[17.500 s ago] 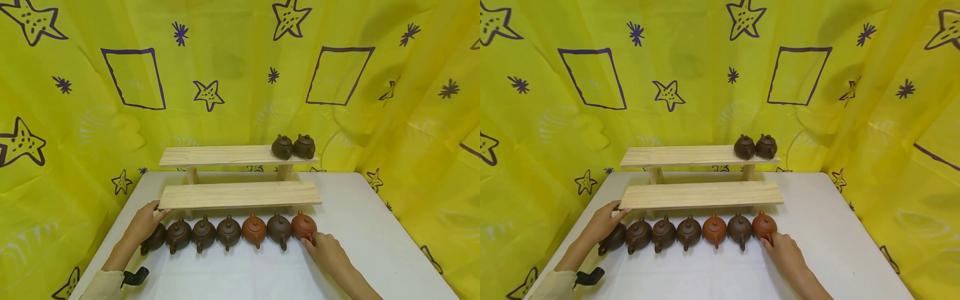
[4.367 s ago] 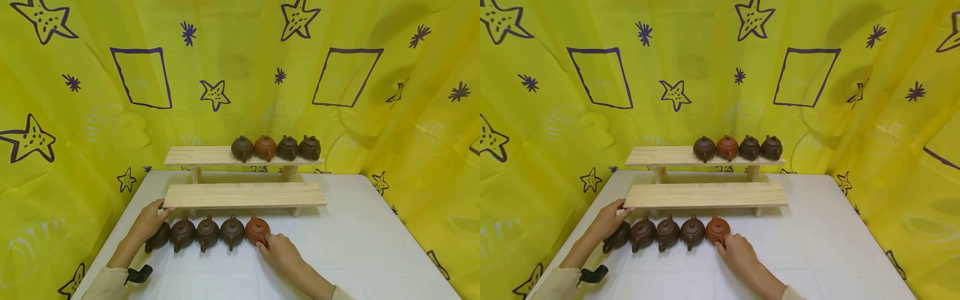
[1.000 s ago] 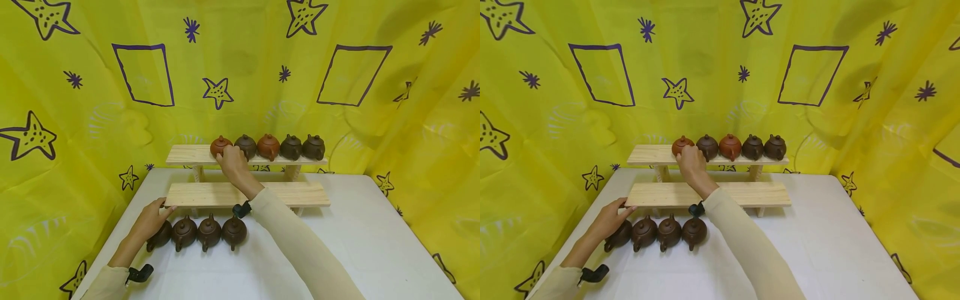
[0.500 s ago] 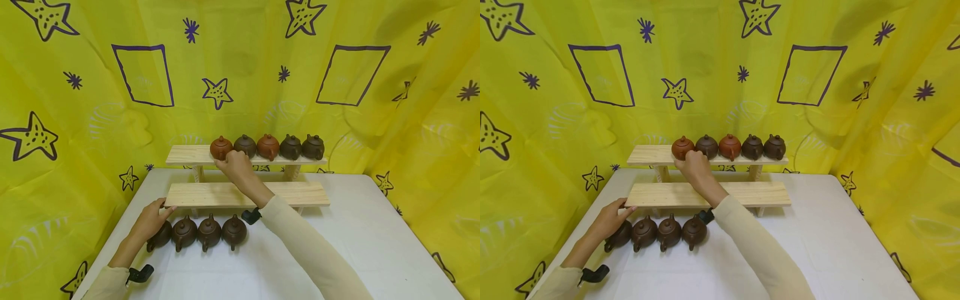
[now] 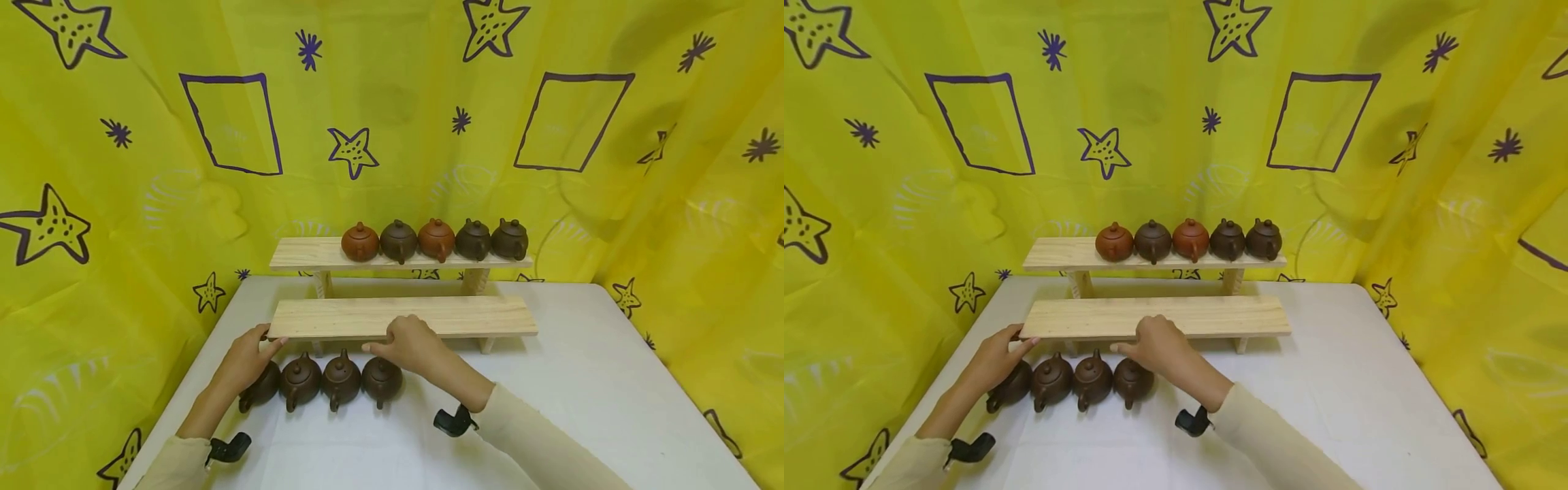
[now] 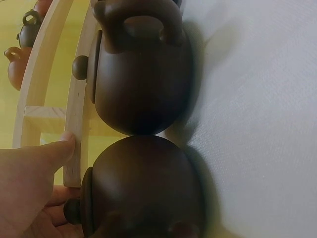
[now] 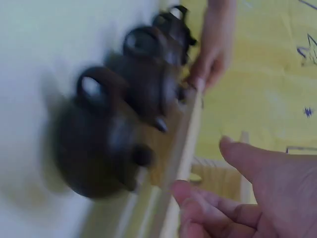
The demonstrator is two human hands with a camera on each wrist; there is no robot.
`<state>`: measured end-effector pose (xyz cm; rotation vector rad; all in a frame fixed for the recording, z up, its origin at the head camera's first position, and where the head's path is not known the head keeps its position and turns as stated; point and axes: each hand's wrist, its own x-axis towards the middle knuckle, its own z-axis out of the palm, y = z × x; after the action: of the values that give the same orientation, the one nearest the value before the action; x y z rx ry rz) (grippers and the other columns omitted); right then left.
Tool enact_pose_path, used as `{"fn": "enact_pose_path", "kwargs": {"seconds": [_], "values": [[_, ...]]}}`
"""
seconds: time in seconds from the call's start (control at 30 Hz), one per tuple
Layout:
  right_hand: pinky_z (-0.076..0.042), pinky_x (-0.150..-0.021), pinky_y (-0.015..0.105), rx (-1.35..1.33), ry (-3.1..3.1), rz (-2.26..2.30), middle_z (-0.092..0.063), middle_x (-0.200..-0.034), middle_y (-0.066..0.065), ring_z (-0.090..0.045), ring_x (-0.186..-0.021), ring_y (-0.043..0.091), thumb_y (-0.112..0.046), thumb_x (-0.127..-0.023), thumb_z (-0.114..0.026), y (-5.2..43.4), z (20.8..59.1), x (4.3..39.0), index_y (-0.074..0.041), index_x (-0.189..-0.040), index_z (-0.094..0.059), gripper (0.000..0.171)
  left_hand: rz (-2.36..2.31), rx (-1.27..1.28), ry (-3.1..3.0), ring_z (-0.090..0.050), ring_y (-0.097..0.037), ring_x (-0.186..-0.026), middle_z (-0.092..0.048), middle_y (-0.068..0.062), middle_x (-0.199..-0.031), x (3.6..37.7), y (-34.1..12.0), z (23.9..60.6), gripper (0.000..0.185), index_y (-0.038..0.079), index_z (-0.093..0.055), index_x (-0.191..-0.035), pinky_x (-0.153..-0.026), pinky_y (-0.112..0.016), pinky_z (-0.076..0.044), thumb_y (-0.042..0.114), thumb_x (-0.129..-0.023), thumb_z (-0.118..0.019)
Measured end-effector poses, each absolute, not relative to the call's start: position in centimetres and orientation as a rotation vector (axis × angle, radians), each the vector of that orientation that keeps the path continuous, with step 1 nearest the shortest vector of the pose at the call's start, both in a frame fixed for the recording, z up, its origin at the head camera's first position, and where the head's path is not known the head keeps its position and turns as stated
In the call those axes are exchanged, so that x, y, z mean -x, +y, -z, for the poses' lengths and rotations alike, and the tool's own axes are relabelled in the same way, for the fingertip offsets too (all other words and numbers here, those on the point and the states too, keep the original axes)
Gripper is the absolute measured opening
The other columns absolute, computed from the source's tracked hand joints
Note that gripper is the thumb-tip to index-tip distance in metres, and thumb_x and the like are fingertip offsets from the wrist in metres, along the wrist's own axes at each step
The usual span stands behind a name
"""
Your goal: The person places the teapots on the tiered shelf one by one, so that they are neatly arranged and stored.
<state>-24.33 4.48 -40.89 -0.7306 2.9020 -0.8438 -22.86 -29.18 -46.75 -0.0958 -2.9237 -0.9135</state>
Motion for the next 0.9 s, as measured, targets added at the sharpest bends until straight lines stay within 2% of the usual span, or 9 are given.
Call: {"fn": "enact_pose_path", "kwargs": {"seconds": [0.1,0.23,0.43,0.53,0.73,0.9], "values": [[-0.022,-0.042,0.021,0.738,2.905,0.736,-0.022,-0.047,-0.014,-0.022,-0.046,0.004,-0.051,-0.089,-0.083,4.4,42.7,22.4,-0.021,-0.048,-0.034,0.070,0.910,0.097,-2.925,-0.052,-0.056,-0.135,-0.059,-0.036,-0.141,22.9,-29.3,46.7,0.063,-0.012,-0.050,-0.145,-0.110,-0.068,-0.043,0.038,-0.108,-0.061],[-0.032,-0.044,0.024,0.721,2.924,0.571,-0.032,-0.052,-0.009,-0.032,-0.049,0.007,-0.056,-0.085,-0.085,4.2,44.9,20.3,-0.021,-0.051,-0.040,0.066,0.917,0.104,-2.920,-0.052,-0.056,-0.135,-0.059,-0.035,-0.141,22.9,-29.3,46.7,0.063,-0.012,-0.051,-0.145,-0.110,-0.069,-0.043,0.038,-0.108,-0.061],[-0.037,-0.046,0.025,0.639,2.871,0.625,-0.038,-0.054,-0.007,-0.038,-0.050,0.008,-0.051,-0.087,-0.084,4.8,46.7,19.2,-0.020,-0.053,-0.042,0.062,0.922,0.107,-2.924,-0.052,-0.056,-0.135,-0.059,-0.036,-0.141,22.9,-29.1,46.7,0.062,-0.012,-0.050,-0.145,-0.110,-0.069,-0.043,0.037,-0.108,-0.061],[-0.034,-0.045,0.023,0.627,2.844,0.675,-0.037,-0.053,-0.009,-0.037,-0.049,0.007,-0.047,-0.090,-0.082,5.5,47.0,19.1,-0.021,-0.052,-0.041,0.062,0.925,0.108,-2.926,-0.052,-0.056,-0.135,-0.059,-0.036,-0.141,23.0,-29.1,46.7,0.062,-0.012,-0.050,-0.145,-0.110,-0.069,-0.043,0.036,-0.109,-0.061],[-0.018,-0.041,0.018,0.658,2.809,0.728,-0.022,-0.046,-0.014,-0.020,-0.044,0.002,-0.029,-0.094,-0.075,6.7,47.3,18.9,-0.020,-0.050,-0.034,0.061,0.925,0.118,-2.916,-0.053,-0.056,-0.135,-0.060,-0.036,-0.140,23.0,-29.0,46.7,0.061,-0.013,-0.050,-0.145,-0.110,-0.069,-0.043,0.035,-0.108,-0.062],[-0.030,-0.044,0.020,0.689,2.845,0.752,-0.042,-0.057,-0.007,-0.036,-0.051,0.005,-0.029,-0.099,-0.073,6.6,47.8,18.2,-0.013,-0.064,-0.053,0.043,0.914,0.113,-2.914,-0.052,-0.056,-0.135,-0.060,-0.035,-0.140,22.9,-29.1,46.7,0.062,-0.012,-0.051,-0.145,-0.110,-0.069,-0.043,0.037,-0.108,-0.061]]}}
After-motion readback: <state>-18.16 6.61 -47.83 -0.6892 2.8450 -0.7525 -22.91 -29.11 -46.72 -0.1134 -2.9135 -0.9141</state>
